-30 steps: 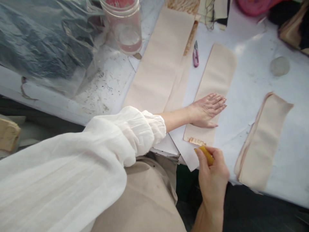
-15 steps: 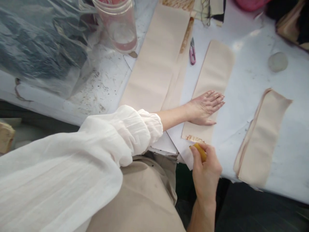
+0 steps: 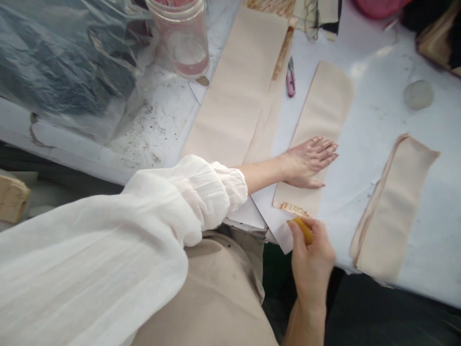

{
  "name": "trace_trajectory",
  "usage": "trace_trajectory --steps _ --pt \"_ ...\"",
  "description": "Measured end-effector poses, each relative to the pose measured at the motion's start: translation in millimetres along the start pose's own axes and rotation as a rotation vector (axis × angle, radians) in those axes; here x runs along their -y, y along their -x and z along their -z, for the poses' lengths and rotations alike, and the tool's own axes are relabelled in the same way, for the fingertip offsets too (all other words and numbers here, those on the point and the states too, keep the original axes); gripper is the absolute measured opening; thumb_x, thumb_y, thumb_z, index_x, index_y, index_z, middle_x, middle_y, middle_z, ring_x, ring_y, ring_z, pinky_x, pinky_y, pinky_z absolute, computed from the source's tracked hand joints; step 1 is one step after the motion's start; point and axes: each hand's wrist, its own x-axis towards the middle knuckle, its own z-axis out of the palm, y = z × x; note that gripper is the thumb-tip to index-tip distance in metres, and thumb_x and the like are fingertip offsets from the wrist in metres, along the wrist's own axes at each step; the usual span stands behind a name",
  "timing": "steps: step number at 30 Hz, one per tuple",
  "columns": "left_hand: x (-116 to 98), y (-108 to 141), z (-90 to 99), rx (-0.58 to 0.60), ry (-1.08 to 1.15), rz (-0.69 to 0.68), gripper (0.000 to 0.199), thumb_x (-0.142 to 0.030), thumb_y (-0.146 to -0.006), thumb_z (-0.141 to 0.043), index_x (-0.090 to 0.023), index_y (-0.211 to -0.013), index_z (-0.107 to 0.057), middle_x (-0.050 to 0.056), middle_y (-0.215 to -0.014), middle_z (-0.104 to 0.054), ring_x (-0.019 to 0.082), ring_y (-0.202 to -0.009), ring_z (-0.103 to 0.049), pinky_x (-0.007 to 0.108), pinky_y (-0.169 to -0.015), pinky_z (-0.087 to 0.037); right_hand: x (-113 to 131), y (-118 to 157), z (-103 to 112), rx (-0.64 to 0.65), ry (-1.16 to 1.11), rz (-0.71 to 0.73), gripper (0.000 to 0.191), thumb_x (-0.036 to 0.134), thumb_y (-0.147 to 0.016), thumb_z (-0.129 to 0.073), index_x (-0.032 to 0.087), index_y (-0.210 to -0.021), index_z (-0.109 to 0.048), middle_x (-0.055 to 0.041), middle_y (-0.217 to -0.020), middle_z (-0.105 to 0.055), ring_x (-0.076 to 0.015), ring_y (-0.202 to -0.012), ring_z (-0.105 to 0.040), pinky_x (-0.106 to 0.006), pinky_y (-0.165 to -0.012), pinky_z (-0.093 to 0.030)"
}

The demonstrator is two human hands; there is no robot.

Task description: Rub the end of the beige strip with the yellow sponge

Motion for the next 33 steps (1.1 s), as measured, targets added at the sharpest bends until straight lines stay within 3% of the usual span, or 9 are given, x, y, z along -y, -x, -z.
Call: trace_trajectory --steps 3,6,9,16,19,22,26,30,33 --pt "2 -1 0.0 -0.019 0.001 -0.008 0.090 -0.059 -0.085 -0.040 0.003 -0.150 -0.032 0.023 -0.160 -0.027 0.037 -0.152 -0.017 0.055 -0.123 -0.007 2 -18 -7 -0.142 0.026 0.046 0.022 0.039 -0.094 -0.061 0.020 -0.106 -0.060 -0.0053 -0.095 -0.065 -0.0236 -0.087 -0.062 -0.035 -0.079 -0.046" --pt "2 -1 1.1 0.010 -0.021 0.003 0.090 -0.059 -0.086 -0.039 0.004 -0.150 -0.032 0.023 -0.160 -0.027 0.037 -0.152 -0.018 0.053 -0.124 -0.007 4 -35 -29 -0.092 0.065 0.096 0.023 0.036 -0.097 -0.051 0.021 -0.113 -0.057 -0.0068 -0.100 -0.066 -0.0256 -0.090 -0.063 -0.036 -0.076 -0.047" --pt "1 0 1.7 0.003 -0.033 -0.009 0.089 -0.059 -0.086 -0.039 0.002 -0.150 -0.032 0.021 -0.159 -0.028 0.037 -0.152 -0.018 0.053 -0.123 -0.009 7 -31 -41 -0.058 0.112 0.108 0.019 0.035 -0.099 -0.043 0.022 -0.104 -0.056 -0.0085 -0.100 -0.065 -0.0269 -0.093 -0.062 -0.037 -0.075 -0.046" --pt "-2 1 -0.6 -0.004 -0.007 0.003 0.090 -0.059 -0.085 -0.041 0.004 -0.149 -0.032 0.023 -0.159 -0.028 0.037 -0.152 -0.018 0.055 -0.123 -0.007 4 -3 -11 0.110 0.027 0.072 0.018 0.035 -0.101 -0.046 0.022 -0.104 -0.058 -0.0069 -0.099 -0.065 -0.0250 -0.092 -0.062 -0.036 -0.079 -0.047" --pt "-1 0 -2.1 -0.013 0.002 -0.006 0.090 -0.059 -0.085 -0.041 0.003 -0.149 -0.032 0.024 -0.159 -0.027 0.038 -0.152 -0.017 0.055 -0.123 -0.006 3 -13 -5 -0.006 -0.028 0.033 0.017 0.035 -0.098 -0.055 0.022 -0.108 -0.060 -0.0054 -0.103 -0.066 -0.0238 -0.095 -0.063 -0.036 -0.085 -0.047" --pt "0 -1 -2.4 -0.012 0.009 -0.013 0.091 -0.059 -0.084 -0.041 0.004 -0.149 -0.031 0.025 -0.159 -0.026 0.039 -0.152 -0.017 0.058 -0.122 -0.005 5 -30 -17 -0.132 0.019 0.083 0.018 0.035 -0.097 -0.055 0.021 -0.108 -0.060 -0.0069 -0.103 -0.066 -0.0254 -0.096 -0.062 -0.038 -0.085 -0.047" --pt "-1 0 0.7 0.024 -0.027 -0.003 0.091 -0.060 -0.086 -0.039 0.004 -0.150 -0.030 0.023 -0.160 -0.026 0.037 -0.152 -0.017 0.055 -0.123 -0.006 8 -27 -34 -0.062 0.125 0.103 0.021 0.033 -0.101 -0.042 0.020 -0.102 -0.058 -0.0097 -0.099 -0.064 -0.0272 -0.093 -0.061 -0.038 -0.078 -0.046" --pt "-2 0 1.2 0.012 -0.030 0.001 0.090 -0.059 -0.085 -0.040 0.004 -0.150 -0.031 0.022 -0.159 -0.028 0.038 -0.151 -0.017 0.056 -0.123 -0.008 7 -1 -21 0.054 0.062 0.107 0.020 0.031 -0.102 -0.043 0.020 -0.103 -0.059 -0.0090 -0.101 -0.064 -0.0249 -0.092 -0.062 -0.037 -0.079 -0.047" --pt "-1 0 -1.7 -0.016 -0.009 -0.004 0.090 -0.058 -0.085 -0.039 0.005 -0.149 -0.032 0.024 -0.158 -0.028 0.039 -0.151 -0.019 0.057 -0.122 -0.008 6 -2 -8 -0.076 -0.033 0.089 0.016 0.032 -0.099 -0.056 0.020 -0.107 -0.062 -0.0069 -0.101 -0.066 -0.0234 -0.094 -0.063 -0.036 -0.084 -0.048"
